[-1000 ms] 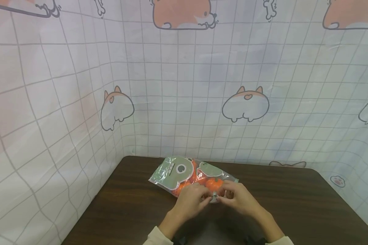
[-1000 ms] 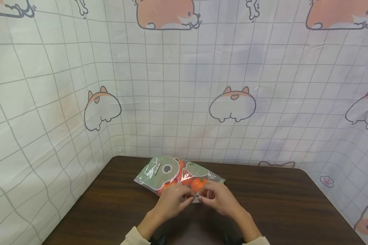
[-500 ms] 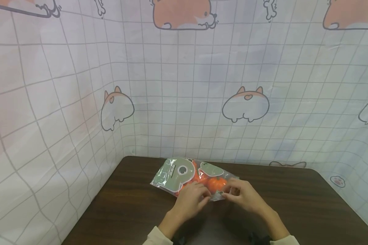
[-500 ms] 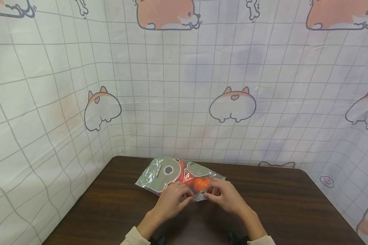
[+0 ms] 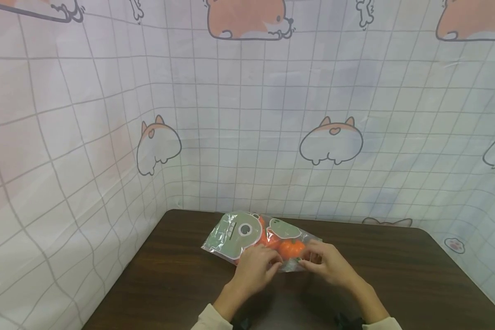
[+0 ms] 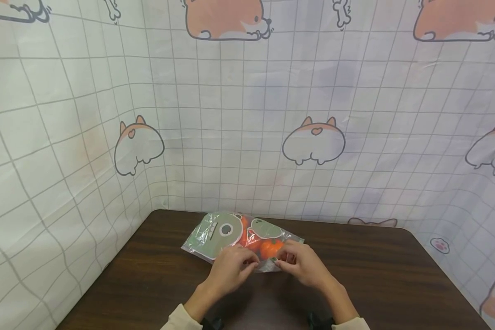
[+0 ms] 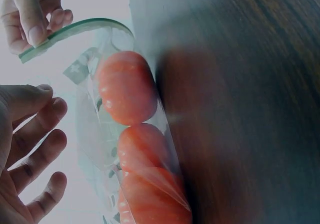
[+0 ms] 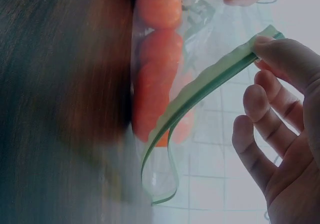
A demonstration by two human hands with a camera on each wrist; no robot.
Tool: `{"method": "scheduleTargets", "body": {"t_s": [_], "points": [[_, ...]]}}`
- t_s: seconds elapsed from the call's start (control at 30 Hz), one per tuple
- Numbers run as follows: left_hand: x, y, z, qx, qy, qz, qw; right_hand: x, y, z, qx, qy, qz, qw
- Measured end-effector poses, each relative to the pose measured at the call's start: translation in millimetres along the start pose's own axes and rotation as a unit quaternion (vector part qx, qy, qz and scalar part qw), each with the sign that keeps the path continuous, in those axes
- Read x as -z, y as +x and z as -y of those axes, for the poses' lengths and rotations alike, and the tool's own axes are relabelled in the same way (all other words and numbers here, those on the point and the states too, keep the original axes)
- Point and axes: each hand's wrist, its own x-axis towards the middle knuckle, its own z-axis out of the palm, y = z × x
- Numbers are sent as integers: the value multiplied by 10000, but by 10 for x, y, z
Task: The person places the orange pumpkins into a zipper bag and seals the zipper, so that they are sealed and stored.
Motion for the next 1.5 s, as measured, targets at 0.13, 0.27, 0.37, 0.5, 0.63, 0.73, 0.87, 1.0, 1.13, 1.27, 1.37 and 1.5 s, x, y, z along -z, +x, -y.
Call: {"method": "scheduleTargets", "body": {"t_s": [0.13, 0.27, 0.37, 0.5, 0.63, 0.73, 0.87, 1.0, 1.13, 1.27, 1.37, 1.5], "points": [[20, 0, 9, 196, -51, -54, 9998, -9, -4, -5, 17, -90, 14, 10000], [40, 6, 25, 359, -146, -41, 9992, -6, -12, -24, -98, -208, 27, 9997], [63, 13, 33, 398, -236, -88, 9989, 6, -23, -44, -246, -225, 78, 9994], [75, 18, 48, 374, -333, -163, 9986, 24, -41, -78, -384, -244, 152, 9988], [68, 18, 69, 372, -437, -163, 9982, 37, -57, -113, -467, -287, 174, 9983], [77, 15, 89, 405, -501, -153, 9978, 42, -68, -130, -507, -324, 207, 9980], [112, 16, 121, 492, -533, -112, 9973, 38, -75, -144, -528, -383, 223, 9976], [145, 24, 149, 584, -541, -33, 9968, 31, -80, -164, -510, -476, 153, 9974], [161, 26, 173, 647, -609, -10, 9960, 32, -95, -189, -523, -551, 115, 9970], [185, 32, 195, 702, -704, 30, 9950, 47, -110, -209, -615, -582, 150, 9963], [206, 39, 205, 721, -778, 57, 9943, 62, -115, -220, -685, -613, 179, 9956], [214, 41, 217, 704, -796, 42, 9943, 81, -123, -232, -785, -659, 165, 9946]]}}
